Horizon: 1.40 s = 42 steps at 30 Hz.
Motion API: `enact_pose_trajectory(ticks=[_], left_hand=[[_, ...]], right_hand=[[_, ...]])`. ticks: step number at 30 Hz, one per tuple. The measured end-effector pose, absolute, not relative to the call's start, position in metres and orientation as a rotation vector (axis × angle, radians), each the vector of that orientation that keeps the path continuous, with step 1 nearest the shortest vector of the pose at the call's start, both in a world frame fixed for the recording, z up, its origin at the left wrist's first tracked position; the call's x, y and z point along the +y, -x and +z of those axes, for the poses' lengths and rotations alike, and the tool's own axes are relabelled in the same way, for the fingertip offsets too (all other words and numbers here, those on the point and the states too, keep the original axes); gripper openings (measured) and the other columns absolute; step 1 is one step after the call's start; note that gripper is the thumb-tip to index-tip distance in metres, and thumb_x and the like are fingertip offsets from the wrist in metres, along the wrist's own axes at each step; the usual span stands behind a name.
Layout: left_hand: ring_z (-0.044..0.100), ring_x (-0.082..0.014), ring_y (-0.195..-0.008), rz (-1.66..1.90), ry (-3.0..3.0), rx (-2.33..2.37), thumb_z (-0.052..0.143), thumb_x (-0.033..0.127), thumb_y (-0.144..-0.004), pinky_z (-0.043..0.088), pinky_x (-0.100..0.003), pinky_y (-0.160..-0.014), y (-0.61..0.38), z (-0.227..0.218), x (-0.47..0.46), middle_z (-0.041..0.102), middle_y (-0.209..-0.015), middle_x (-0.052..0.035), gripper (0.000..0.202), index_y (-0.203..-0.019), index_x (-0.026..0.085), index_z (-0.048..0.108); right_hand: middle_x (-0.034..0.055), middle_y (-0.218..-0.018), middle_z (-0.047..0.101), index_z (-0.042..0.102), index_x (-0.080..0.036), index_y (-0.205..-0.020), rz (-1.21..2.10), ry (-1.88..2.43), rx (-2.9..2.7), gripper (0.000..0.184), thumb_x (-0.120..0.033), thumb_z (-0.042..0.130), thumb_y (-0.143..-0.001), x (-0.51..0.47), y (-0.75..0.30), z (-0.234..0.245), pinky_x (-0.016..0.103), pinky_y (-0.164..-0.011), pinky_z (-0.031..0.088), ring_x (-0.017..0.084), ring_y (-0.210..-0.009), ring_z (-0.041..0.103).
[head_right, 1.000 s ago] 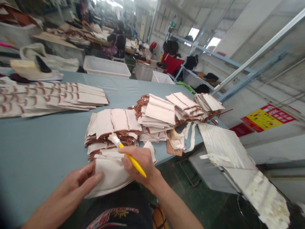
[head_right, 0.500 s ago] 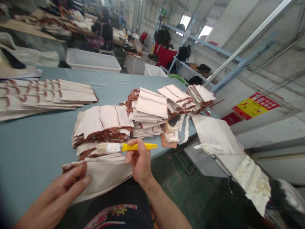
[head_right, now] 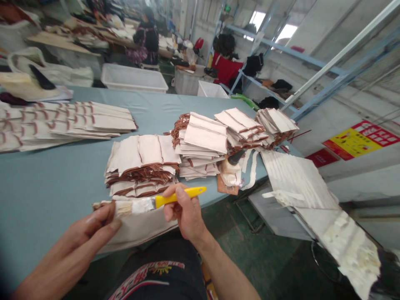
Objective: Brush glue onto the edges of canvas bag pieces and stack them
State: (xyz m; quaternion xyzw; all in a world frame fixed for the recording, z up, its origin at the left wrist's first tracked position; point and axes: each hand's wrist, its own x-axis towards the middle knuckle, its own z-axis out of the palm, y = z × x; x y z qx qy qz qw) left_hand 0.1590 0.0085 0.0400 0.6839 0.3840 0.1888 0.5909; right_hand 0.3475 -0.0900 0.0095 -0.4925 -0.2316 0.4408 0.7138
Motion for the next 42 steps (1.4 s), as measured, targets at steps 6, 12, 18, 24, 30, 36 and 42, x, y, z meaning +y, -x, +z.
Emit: enact_pose_trajectory(ticks=[6,12,18,24,30,36,42], left_hand=[[0.071,-0.0239,-0.078,0.4,-1.607,0.866,0.074,0.059,-0.083,0.062,-0.025,-0.067,-0.156,0.026,0.011,0.074,-0.082,-0.0005,0.034,-0.088,0.026,0.078],[0.072,-0.0282,-0.092,0.351,-1.509,0.858,0.08,0.058,-0.077,0.065,-0.03,-0.083,-0.171,0.011,0.009,0.08,-0.097,-0.0012,0.037,-0.1,0.028,0.08],[0.074,-0.0279,-0.085,0.246,-1.37,0.898,0.083,0.061,-0.073,0.066,-0.033,-0.08,-0.198,0.007,0.001,0.082,-0.094,-0.0023,0.045,-0.1,0.025,0.08],[0.076,-0.0286,-0.096,0.239,-1.188,0.834,0.075,0.055,-0.089,0.063,-0.033,-0.084,-0.213,0.0,-0.015,0.083,-0.102,-0.0046,0.051,-0.127,0.022,0.074],[0.073,-0.0292,-0.1,0.304,-1.274,0.863,0.075,0.058,-0.087,0.061,-0.034,-0.09,-0.217,0.012,-0.016,0.082,-0.107,-0.0054,0.047,-0.119,0.022,0.076],[0.059,-0.0198,-0.066,0.432,-1.637,0.895,0.064,0.047,-0.094,0.054,-0.026,-0.066,-0.204,0.01,-0.016,0.063,-0.069,0.0025,0.027,-0.077,0.026,0.064],[0.059,-0.0187,-0.069,0.522,-1.745,0.977,0.055,0.041,-0.097,0.048,-0.026,-0.067,-0.2,0.013,-0.019,0.064,-0.073,0.0033,0.023,-0.081,0.026,0.061]], right_hand=[[-0.0118,-0.041,0.043,0.066,-0.021,-0.083,0.966,1.097,-0.371,0.047,-0.067,0.078,-0.084,-0.091,-0.356,0.006,0.017,-0.041,0.026,0.006,-0.037,0.028],[-0.0112,-0.044,0.044,0.067,-0.021,-0.088,0.887,1.122,-0.327,0.05,-0.07,0.073,-0.088,-0.106,-0.366,-0.001,0.017,-0.039,0.025,0.006,-0.037,0.028],[-0.0025,-0.058,0.064,0.07,-0.021,-0.097,0.576,1.202,-0.512,0.046,-0.066,0.06,-0.102,-0.129,-0.366,-0.001,0.021,-0.046,0.04,0.01,-0.046,0.045],[0.003,-0.078,0.074,0.074,-0.025,-0.113,0.204,1.287,-1.081,0.027,-0.043,0.053,-0.11,-0.134,-0.365,0.003,0.028,-0.063,0.057,0.017,-0.066,0.067],[-0.0016,-0.071,0.067,0.069,-0.028,-0.113,-0.098,1.342,-1.462,0.025,-0.017,0.056,-0.094,-0.119,-0.362,0.003,0.025,-0.055,0.053,0.014,-0.056,0.061],[-0.0063,-0.059,0.051,0.069,-0.029,-0.094,-0.167,1.391,-1.556,0.025,-0.007,0.058,-0.086,-0.104,-0.359,0.006,0.024,-0.049,0.044,0.013,-0.05,0.05],[-0.0034,-0.065,0.065,0.07,-0.027,-0.092,-0.064,1.334,-1.586,0.027,-0.005,0.056,-0.083,-0.096,-0.372,0.011,0.024,-0.053,0.051,0.013,-0.053,0.059]])
